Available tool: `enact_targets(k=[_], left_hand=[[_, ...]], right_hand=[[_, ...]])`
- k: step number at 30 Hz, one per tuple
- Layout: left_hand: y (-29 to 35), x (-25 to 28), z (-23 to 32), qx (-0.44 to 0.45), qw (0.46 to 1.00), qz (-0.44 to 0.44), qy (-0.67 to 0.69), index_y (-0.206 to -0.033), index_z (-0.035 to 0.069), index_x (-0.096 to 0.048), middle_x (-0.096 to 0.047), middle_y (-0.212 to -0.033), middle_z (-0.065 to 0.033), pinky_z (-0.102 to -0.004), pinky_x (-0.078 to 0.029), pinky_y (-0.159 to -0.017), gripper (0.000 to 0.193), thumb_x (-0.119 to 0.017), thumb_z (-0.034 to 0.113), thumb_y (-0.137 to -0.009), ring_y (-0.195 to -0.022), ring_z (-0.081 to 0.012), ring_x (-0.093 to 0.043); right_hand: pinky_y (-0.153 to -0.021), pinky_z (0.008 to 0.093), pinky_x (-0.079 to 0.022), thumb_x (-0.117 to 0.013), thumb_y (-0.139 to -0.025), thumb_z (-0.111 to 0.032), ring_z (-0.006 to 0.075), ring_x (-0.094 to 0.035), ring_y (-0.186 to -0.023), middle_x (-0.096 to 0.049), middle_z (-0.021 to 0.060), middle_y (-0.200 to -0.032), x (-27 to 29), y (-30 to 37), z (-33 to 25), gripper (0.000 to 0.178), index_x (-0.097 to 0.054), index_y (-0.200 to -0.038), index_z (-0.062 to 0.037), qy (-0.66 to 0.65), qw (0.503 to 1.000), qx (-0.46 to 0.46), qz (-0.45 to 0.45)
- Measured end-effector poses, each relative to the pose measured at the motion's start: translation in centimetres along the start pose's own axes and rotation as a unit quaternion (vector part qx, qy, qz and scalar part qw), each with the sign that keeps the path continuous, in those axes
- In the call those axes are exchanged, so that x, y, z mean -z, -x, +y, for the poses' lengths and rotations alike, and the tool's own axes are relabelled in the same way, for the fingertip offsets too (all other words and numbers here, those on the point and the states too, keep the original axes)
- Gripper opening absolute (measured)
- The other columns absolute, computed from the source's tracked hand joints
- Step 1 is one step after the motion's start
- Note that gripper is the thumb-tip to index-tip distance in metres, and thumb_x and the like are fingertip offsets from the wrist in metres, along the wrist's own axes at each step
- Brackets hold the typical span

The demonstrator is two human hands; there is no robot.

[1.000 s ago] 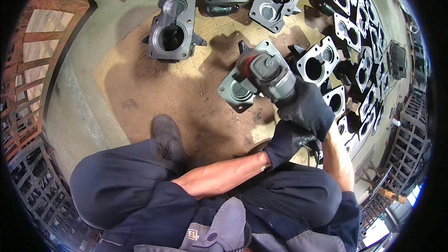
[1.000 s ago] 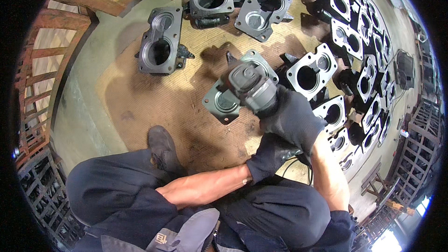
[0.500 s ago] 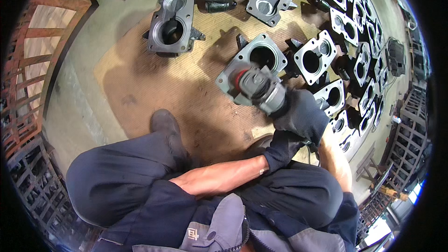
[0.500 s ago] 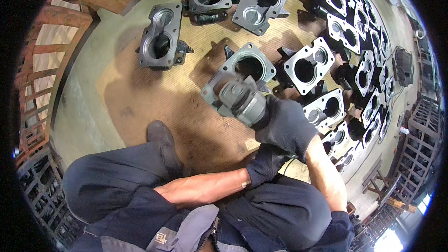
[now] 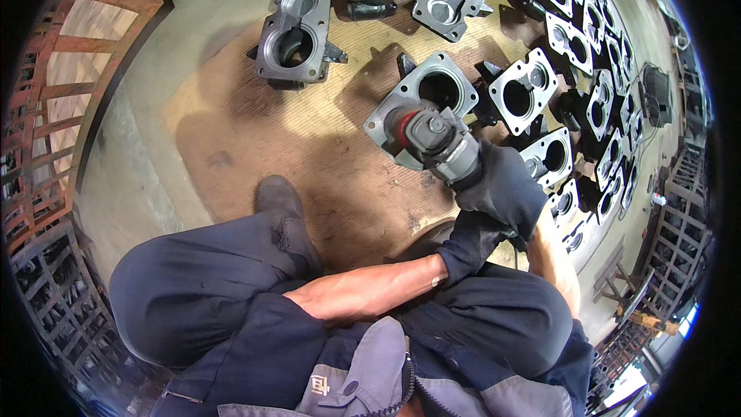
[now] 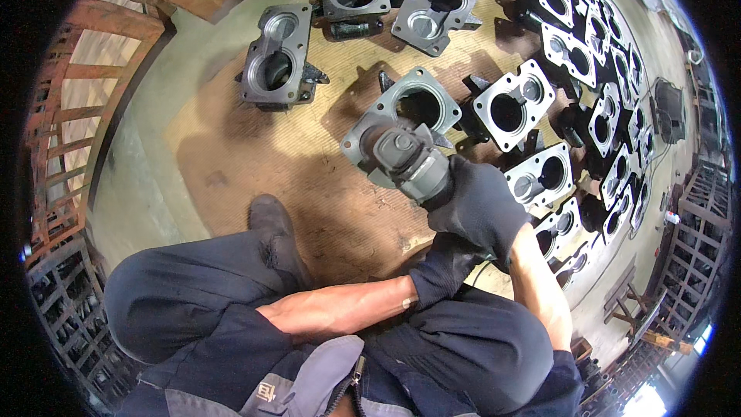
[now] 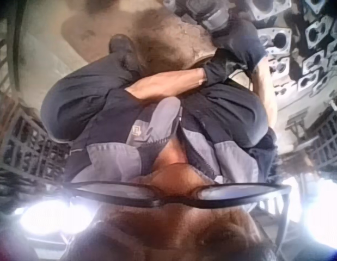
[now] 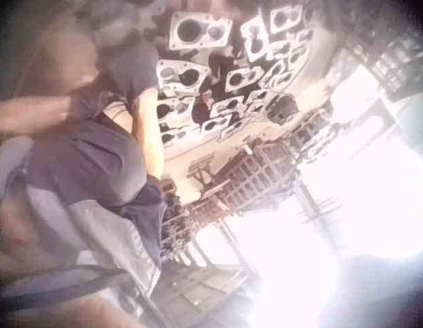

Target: The person sits on the floor and uses a handheld angle grinder to smooth the inner surfaces of multiple metal engine parts. They handle each part one at a time, repositioning them as needed to access different areas.

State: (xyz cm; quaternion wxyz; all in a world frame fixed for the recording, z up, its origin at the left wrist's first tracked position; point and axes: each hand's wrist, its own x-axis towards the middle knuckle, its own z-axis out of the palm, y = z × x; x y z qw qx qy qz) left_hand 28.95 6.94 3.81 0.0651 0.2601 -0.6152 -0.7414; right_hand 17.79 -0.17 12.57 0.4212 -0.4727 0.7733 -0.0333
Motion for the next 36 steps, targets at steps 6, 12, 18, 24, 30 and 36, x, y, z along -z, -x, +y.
enact_targets(k=[6,12,18,24,30,36], left_hand=[[-0.1,1.3,-2.5,-0.026,0.990,0.105,0.088,-0.109,-0.001,-0.069,-0.072,-0.108,-0.0127,-0.0372,-0.048,-0.096,0.022,-0.069,0.011,-0.091,-0.107,-0.0241,-0.064],[0.9,0.2,-3.1,0.020,0.983,0.092,0.159,-0.136,0.000,-0.052,-0.059,-0.132,-0.0151,-0.0337,-0.041,-0.107,0.037,-0.055,0.013,-0.101,-0.125,-0.0231,-0.053],[1.4,-0.4,-3.1,-0.036,0.998,0.005,-0.055,-0.139,0.000,-0.052,-0.057,-0.136,-0.0175,-0.0361,-0.040,-0.108,0.042,-0.059,0.015,-0.100,-0.127,-0.0266,-0.053],[-0.3,-1.0,0.2,0.053,0.981,0.012,0.184,-0.113,-0.004,-0.065,-0.069,-0.110,-0.0138,-0.0332,-0.050,-0.094,0.025,-0.070,0.006,-0.091,-0.108,-0.0203,-0.063],[-3.8,-0.7,-0.8,-0.028,0.974,0.088,0.208,-0.110,-0.001,-0.066,-0.068,-0.101,-0.0073,-0.0327,-0.051,-0.089,0.025,-0.073,0.002,-0.086,-0.099,-0.0163,-0.062],[-4.9,0.9,-0.7,-0.064,0.985,0.132,0.095,-0.106,-0.001,-0.068,-0.071,-0.098,-0.0094,-0.0330,-0.053,-0.083,0.026,-0.077,0.010,-0.084,-0.094,-0.0191,-0.067]], right_hand=[[-0.082,0.0425,-0.057,-0.080,-0.061,-0.026,0.0397,-0.070,-0.092,-0.073,0.0218,-0.092,-0.8,-2.2,-1.9,0.054,-0.067,-0.108,-0.0033,0.022,0.999,0.020,-0.018],[-0.079,0.0432,-0.056,-0.080,-0.060,-0.028,0.0417,-0.070,-0.087,-0.071,0.0238,-0.088,-1.3,-2.1,-2.8,0.052,-0.066,-0.103,-0.0010,0.077,0.992,0.072,-0.064],[-0.077,0.0435,-0.056,-0.081,-0.060,-0.029,0.0425,-0.070,-0.083,-0.071,0.0239,-0.085,-1.1,-0.4,-0.1,0.055,-0.064,-0.104,0.0007,0.073,0.996,0.036,-0.029],[-0.084,0.0423,-0.056,-0.081,-0.064,-0.034,0.0412,-0.070,-0.093,-0.072,0.0259,-0.093,-0.7,1.0,3.9,0.059,-0.065,-0.110,-0.0007,-0.014,0.998,-0.032,0.052],[-0.084,0.0410,-0.054,-0.078,-0.062,-0.025,0.0404,-0.070,-0.091,-0.072,0.0232,-0.093,0.7,-2.4,4.1,0.053,-0.066,-0.108,-0.0002,-0.114,0.991,-0.012,0.075],[-0.084,0.0399,-0.054,-0.078,-0.061,-0.025,0.0389,-0.070,-0.090,-0.072,0.0222,-0.092,1.4,-4.3,2.4,0.053,-0.067,-0.108,-0.0008,-0.083,0.996,-0.012,0.027]])
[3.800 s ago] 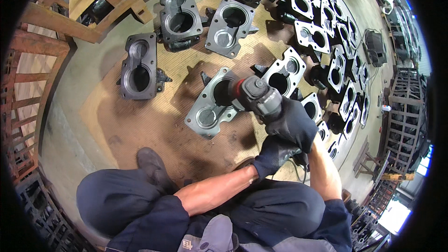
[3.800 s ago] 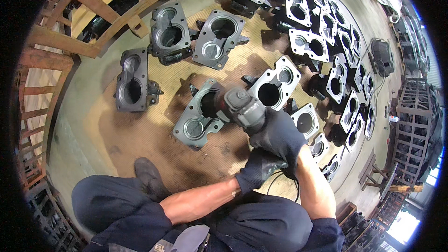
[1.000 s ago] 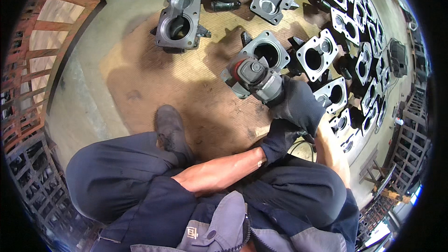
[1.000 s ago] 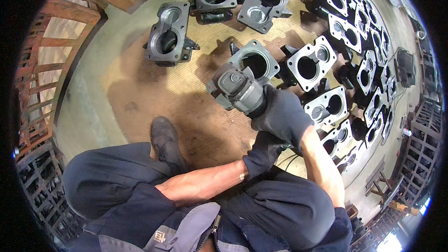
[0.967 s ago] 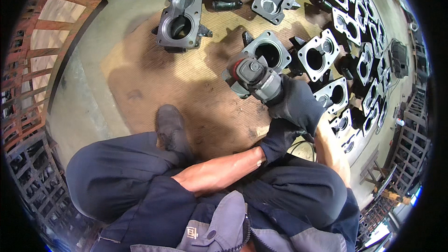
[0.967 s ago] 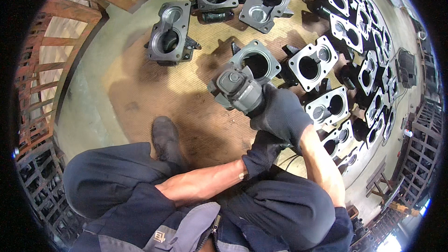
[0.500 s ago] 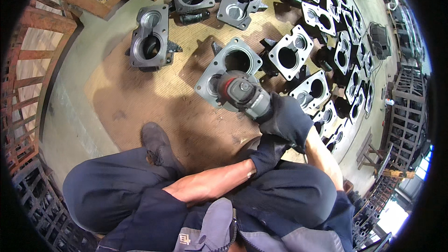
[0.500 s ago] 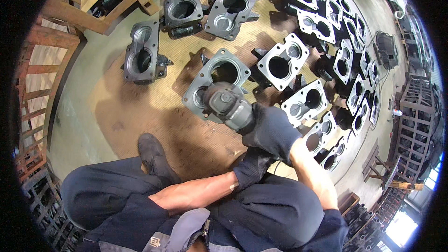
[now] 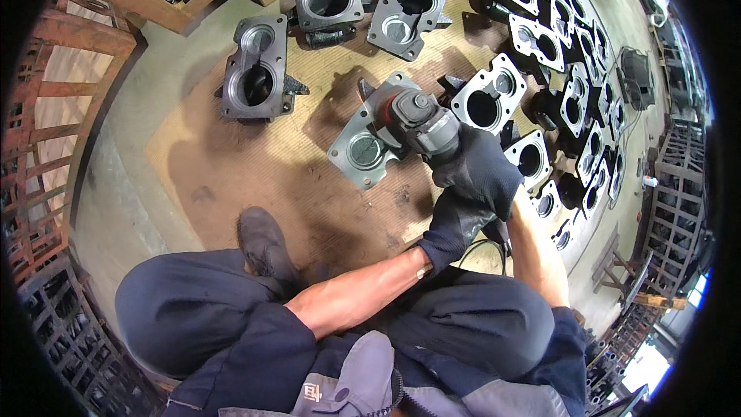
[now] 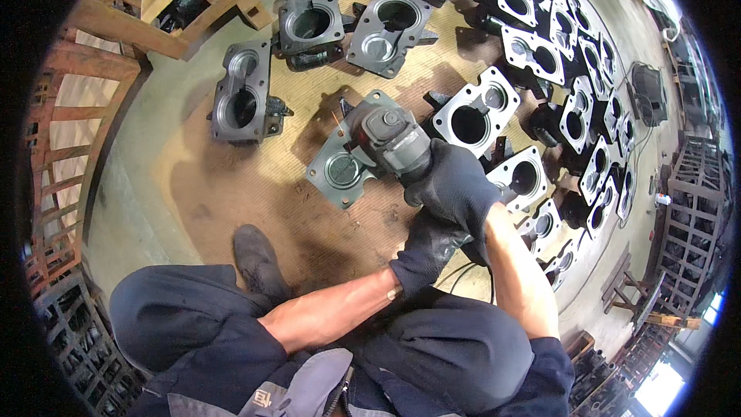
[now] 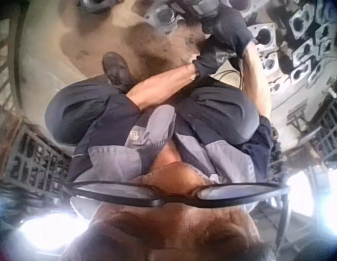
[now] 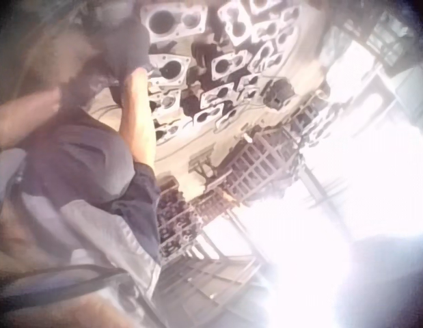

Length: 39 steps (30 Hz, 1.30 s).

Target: The person sits on the floor and uses a handheld angle grinder to smooth the inner surfaces of multiple metal engine parts. They handle each part one at a time, repositioning them as needed to access different areas.

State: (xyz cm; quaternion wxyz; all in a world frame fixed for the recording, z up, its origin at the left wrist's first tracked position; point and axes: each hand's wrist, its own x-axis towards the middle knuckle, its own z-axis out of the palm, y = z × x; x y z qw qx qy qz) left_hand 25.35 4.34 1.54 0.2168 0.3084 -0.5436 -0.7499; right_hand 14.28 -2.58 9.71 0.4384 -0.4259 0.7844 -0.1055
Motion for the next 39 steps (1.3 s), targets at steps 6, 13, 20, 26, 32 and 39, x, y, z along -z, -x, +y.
enact_targets(k=[6,13,20,26,32,39], left_hand=[[0.4,-0.7,0.0,-0.032,0.999,0.011,0.033,-0.110,0.001,-0.068,-0.072,-0.103,-0.0127,-0.0353,-0.053,-0.086,0.026,-0.072,0.016,-0.089,-0.100,-0.0239,-0.068],[0.1,-3.5,0.3,-0.037,0.999,0.004,-0.014,-0.103,0.004,-0.071,-0.072,-0.091,-0.0114,-0.0375,-0.052,-0.085,0.021,-0.067,0.022,-0.092,-0.093,-0.0243,-0.069],[0.5,-1.5,1.1,-0.030,0.999,0.032,0.014,-0.103,0.001,-0.070,-0.072,-0.091,-0.0113,-0.0351,-0.052,-0.084,0.023,-0.071,0.020,-0.090,-0.095,-0.0214,-0.069],[-0.5,-2.1,-0.8,-0.039,0.998,0.015,0.039,-0.101,0.001,-0.069,-0.072,-0.093,-0.0112,-0.0354,-0.052,-0.083,0.020,-0.072,0.016,-0.088,-0.092,-0.0230,-0.069],[-1.2,-1.4,-1.0,-0.015,0.997,0.033,0.074,-0.103,0.001,-0.069,-0.071,-0.093,-0.0115,-0.0354,-0.052,-0.083,0.020,-0.073,0.011,-0.086,-0.094,-0.0217,-0.068],[-1.7,0.8,1.3,0.064,0.986,-0.152,-0.004,-0.122,0.002,-0.063,-0.070,-0.115,-0.0106,-0.0360,-0.052,-0.095,0.043,-0.079,0.015,-0.084,-0.110,-0.0201,-0.065]], right_hand=[[-0.085,0.0386,-0.055,-0.080,-0.061,-0.026,0.0375,-0.071,-0.092,-0.073,0.0218,-0.095,1.2,0.6,-2.1,0.053,-0.069,-0.107,-0.0016,0.040,0.998,-0.037,-0.020],[-0.086,0.0381,-0.055,-0.081,-0.061,-0.025,0.0361,-0.072,-0.093,-0.073,0.0221,-0.094,2.4,0.4,-0.6,0.053,-0.070,-0.107,-0.0006,0.048,0.997,-0.050,-0.039],[-0.085,0.0386,-0.055,-0.081,-0.060,-0.026,0.0375,-0.071,-0.091,-0.073,0.0224,-0.094,0.9,0.1,0.2,0.053,-0.069,-0.106,-0.0016,0.052,0.998,-0.010,-0.039],[-0.084,0.0392,-0.056,-0.081,-0.061,-0.027,0.0382,-0.071,-0.092,-0.073,0.0224,-0.094,1.2,0.7,-0.1,0.053,-0.069,-0.105,-0.0005,0.049,0.998,-0.022,0.017],[-0.081,0.0390,-0.056,-0.079,-0.061,-0.024,0.0383,-0.071,-0.087,-0.073,0.0219,-0.092,1.1,-0.8,-0.2,0.051,-0.068,-0.105,-0.0010,0.045,0.999,-0.008,-0.002],[-0.076,0.0313,-0.053,-0.079,-0.064,-0.014,0.0142,-0.060,-0.075,-0.071,0.0075,-0.088,0.9,1.9,1.3,0.049,-0.066,-0.108,0.0028,-0.122,0.989,-0.001,0.085]])
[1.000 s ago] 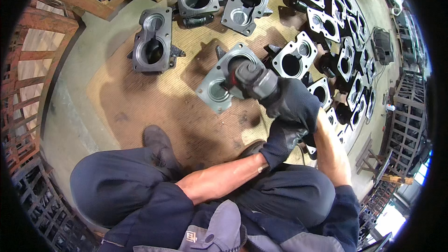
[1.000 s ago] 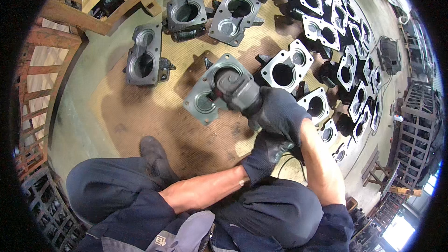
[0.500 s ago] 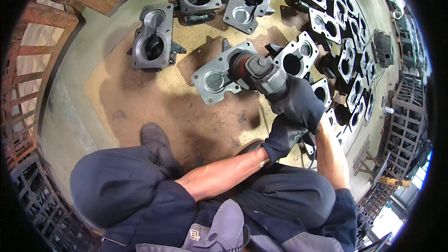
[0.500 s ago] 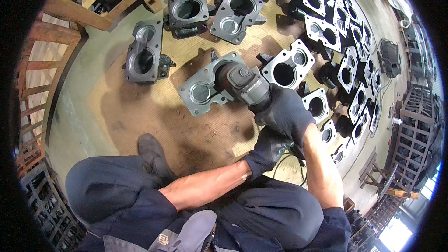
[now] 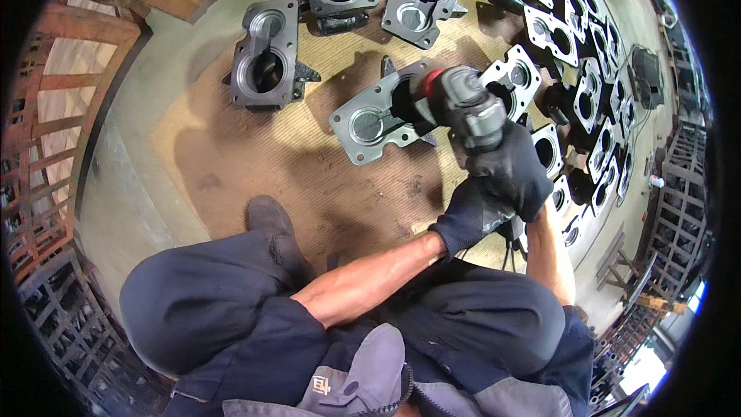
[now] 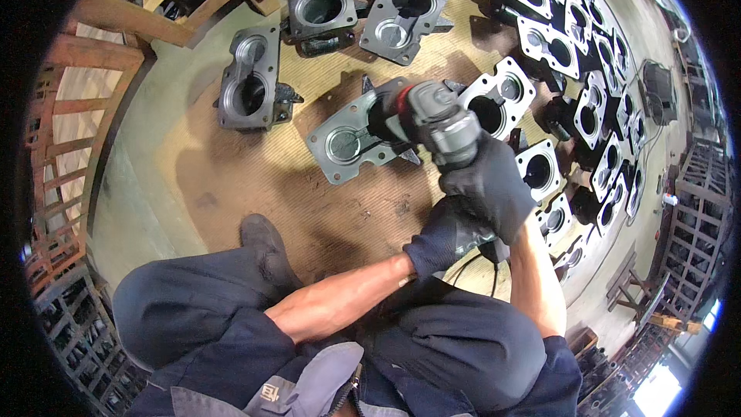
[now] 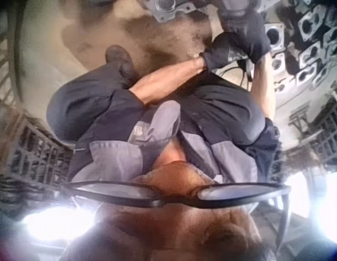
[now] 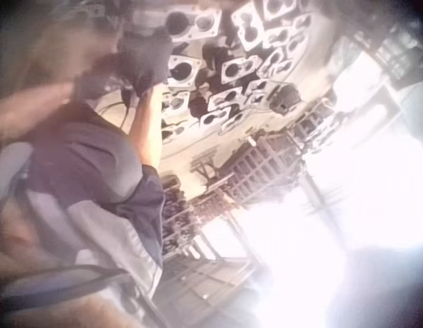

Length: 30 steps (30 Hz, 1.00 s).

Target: The person sits on the floor and uses a handheld angle grinder to smooth the inner surfaces of multiple metal engine parts. They handle each part one at a time, repositioning them as needed to access different areas.

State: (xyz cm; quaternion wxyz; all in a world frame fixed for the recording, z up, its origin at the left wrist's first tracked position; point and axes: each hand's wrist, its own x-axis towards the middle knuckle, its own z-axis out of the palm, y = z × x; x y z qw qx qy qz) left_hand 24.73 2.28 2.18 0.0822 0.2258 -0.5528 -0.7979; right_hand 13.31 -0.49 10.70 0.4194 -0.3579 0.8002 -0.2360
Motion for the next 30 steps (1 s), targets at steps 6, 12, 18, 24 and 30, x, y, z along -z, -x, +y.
enact_targets(k=[6,12,18,24,30], left_hand=[[-2.9,10.6,4.0,-0.084,0.898,-0.073,-0.427,-0.105,0.004,-0.071,-0.071,-0.096,-0.0217,-0.0399,-0.055,-0.083,0.034,-0.077,0.028,-0.082,-0.090,-0.0359,-0.071],[-3.6,16.9,7.6,0.045,0.782,0.250,-0.569,-0.117,0.001,-0.063,-0.069,-0.109,-0.0253,-0.0477,-0.055,-0.086,0.052,-0.077,0.033,-0.079,-0.099,-0.0405,-0.069],[-2.4,19.1,4.3,0.091,0.826,0.311,-0.462,-0.115,-0.001,-0.061,-0.071,-0.100,-0.0226,-0.0409,-0.055,-0.081,0.045,-0.074,0.028,-0.083,-0.091,-0.0313,-0.071],[0.5,11.2,-0.1,0.029,0.831,0.529,0.168,-0.102,0.004,-0.050,-0.058,-0.085,-0.0056,-0.0355,-0.051,-0.065,0.024,-0.070,0.015,-0.095,-0.073,-0.0193,-0.055],[4.6,9.4,-6.8,-0.013,0.882,0.450,-0.142,-0.124,-0.003,-0.046,-0.061,-0.119,-0.0173,-0.0357,-0.052,-0.085,0.044,-0.064,0.030,-0.100,-0.102,-0.0230,-0.061]], right_hand=[[-0.064,0.0274,-0.049,-0.070,-0.067,-0.010,0.0143,-0.061,-0.067,-0.069,0.0040,-0.084,3.2,3.3,0.3,0.035,-0.070,-0.100,-0.0003,-0.236,0.965,-0.003,0.116],[-0.067,0.0285,-0.050,-0.074,-0.065,-0.011,0.0144,-0.061,-0.071,-0.067,0.0040,-0.084,5.6,5.4,2.0,0.032,-0.069,-0.095,-0.0015,-0.189,0.963,0.038,0.188],[-0.068,0.0295,-0.051,-0.073,-0.064,-0.011,0.0153,-0.063,-0.074,-0.068,0.0049,-0.087,4.2,6.0,3.0,0.038,-0.069,-0.101,-0.0018,-0.279,0.948,-0.024,0.152],[-0.066,0.0290,-0.051,-0.073,-0.064,-0.014,0.0156,-0.062,-0.067,-0.070,0.0058,-0.083,2.9,5.7,4.1,0.040,-0.069,-0.101,-0.0011,-0.228,0.963,0.024,0.140],[-0.065,0.0298,-0.051,-0.073,-0.065,-0.010,0.0147,-0.062,-0.065,-0.068,0.0054,-0.079,1.8,4.9,2.7,0.033,-0.069,-0.096,-0.0008,-0.190,0.970,0.109,0.107]])
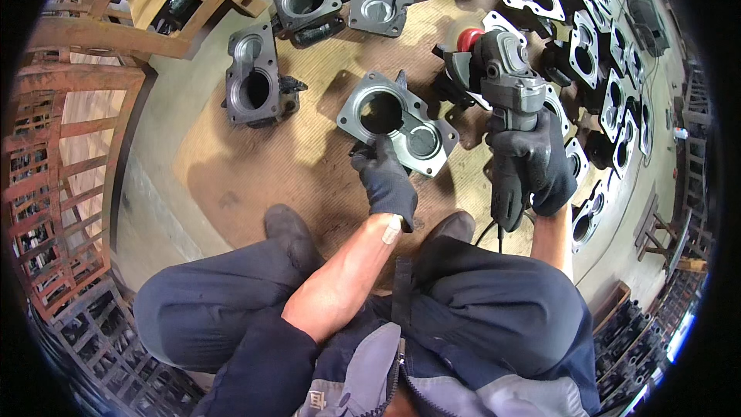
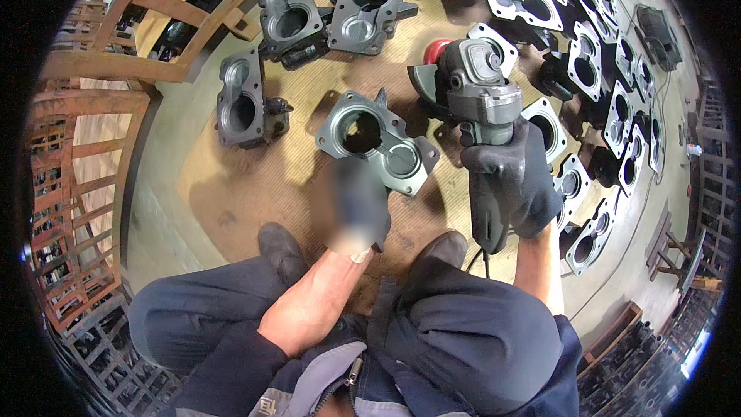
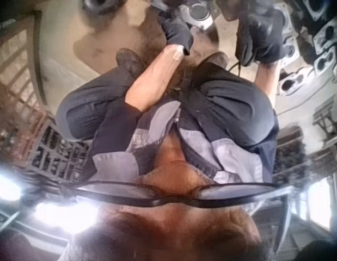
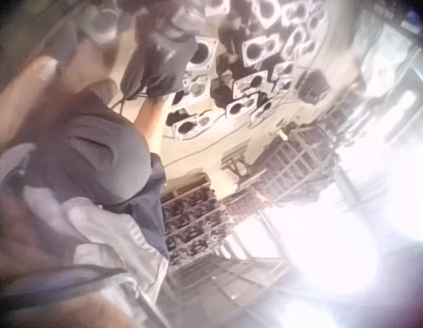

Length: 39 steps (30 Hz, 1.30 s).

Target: The person sits on the floor and uses a handheld angle grinder to smooth the inner surfaces of multiple metal engine parts. They handle each part one at a time, repositioning them as needed to access different areas.

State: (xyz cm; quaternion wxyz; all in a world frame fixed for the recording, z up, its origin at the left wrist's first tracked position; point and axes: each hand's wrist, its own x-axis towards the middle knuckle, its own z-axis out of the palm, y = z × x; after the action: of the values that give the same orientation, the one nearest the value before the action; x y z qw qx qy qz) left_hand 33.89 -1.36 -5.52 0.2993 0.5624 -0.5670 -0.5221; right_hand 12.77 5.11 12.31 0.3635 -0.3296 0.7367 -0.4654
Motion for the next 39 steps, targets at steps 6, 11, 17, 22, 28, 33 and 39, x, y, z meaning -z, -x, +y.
enact_targets(k=[6,11,17,22,28,33,39], left_hand=[[2.8,-4.1,3.3,0.368,0.825,-0.030,0.427,-0.117,0.003,-0.056,-0.062,-0.119,-0.0141,-0.0397,-0.060,-0.081,0.030,-0.057,0.030,-0.103,-0.103,-0.0217,-0.065],[3.6,-7.6,4.0,0.358,0.797,-0.090,0.479,-0.117,0.002,-0.056,-0.063,-0.116,-0.0137,-0.0391,-0.059,-0.081,0.025,-0.054,0.024,-0.104,-0.100,-0.0265,-0.067],[7.1,-6.6,0.0,0.349,0.542,-0.508,0.571,-0.120,-0.001,-0.062,-0.070,-0.109,-0.0104,-0.0352,-0.057,-0.079,0.030,-0.059,0.021,-0.100,-0.093,-0.0212,-0.070],[4.0,0.0,8.8,0.211,0.687,-0.560,0.412,-0.120,0.002,-0.064,-0.070,-0.109,-0.0070,-0.0328,-0.053,-0.090,0.039,-0.076,0.008,-0.083,-0.102,-0.0169,-0.066],[8.1,-2.2,8.9,0.078,0.846,-0.527,0.015,-0.116,-0.002,-0.065,-0.071,-0.108,-0.0153,-0.0350,-0.052,-0.092,0.040,-0.077,0.013,-0.082,-0.104,-0.0205,-0.066],[9.0,-2.5,8.7,0.074,0.900,-0.416,0.110,-0.092,-0.003,-0.070,-0.072,-0.083,-0.0113,-0.0341,-0.057,-0.075,0.019,-0.074,0.013,-0.082,-0.080,-0.0207,-0.070],[8.5,-1.0,9.1,0.071,0.921,-0.363,0.125,-0.089,-0.005,-0.070,-0.074,-0.084,-0.0109,-0.0333,-0.057,-0.072,0.017,-0.072,0.012,-0.085,-0.079,-0.0189,-0.071]], right_hand=[[-0.063,0.0275,-0.050,-0.074,-0.070,-0.011,0.0123,-0.060,-0.064,-0.067,0.0047,-0.078,-1.3,0.3,-1.1,0.025,-0.069,-0.093,-0.0016,-0.050,0.997,-0.058,-0.002],[-0.064,0.0281,-0.050,-0.074,-0.069,-0.012,0.0109,-0.059,-0.066,-0.067,0.0031,-0.077,-1.0,0.8,-0.7,0.027,-0.070,-0.094,-0.0011,-0.005,0.996,-0.091,0.001],[-0.066,0.0281,-0.050,-0.076,-0.066,-0.010,0.0113,-0.059,-0.068,-0.068,0.0026,-0.079,-1.7,1.0,-0.1,0.032,-0.071,-0.095,0.0005,-0.003,0.989,-0.149,-0.011],[-0.065,0.0287,-0.049,-0.077,-0.061,-0.011,0.0107,-0.057,-0.068,-0.066,0.0032,-0.080,-4.0,1.4,-0.3,0.035,-0.068,-0.092,0.0017,0.008,0.988,-0.141,-0.054],[-0.072,0.0327,-0.053,-0.079,-0.060,-0.016,0.0162,-0.061,-0.072,-0.070,0.0084,-0.083,-5.1,1.3,1.6,0.051,-0.067,-0.105,0.0036,0.140,0.977,-0.119,-0.110],[-0.074,0.0339,-0.054,-0.079,-0.060,-0.018,0.0199,-0.063,-0.074,-0.071,0.0106,-0.085,-5.6,0.4,0.6,0.053,-0.066,-0.106,0.0029,0.208,0.957,-0.133,-0.151],[-0.076,0.0354,-0.054,-0.079,-0.060,-0.020,0.0244,-0.066,-0.077,-0.072,0.0134,-0.087,-7.0,-0.4,0.3,0.055,-0.066,-0.108,0.0020,0.224,0.946,-0.137,-0.192]])
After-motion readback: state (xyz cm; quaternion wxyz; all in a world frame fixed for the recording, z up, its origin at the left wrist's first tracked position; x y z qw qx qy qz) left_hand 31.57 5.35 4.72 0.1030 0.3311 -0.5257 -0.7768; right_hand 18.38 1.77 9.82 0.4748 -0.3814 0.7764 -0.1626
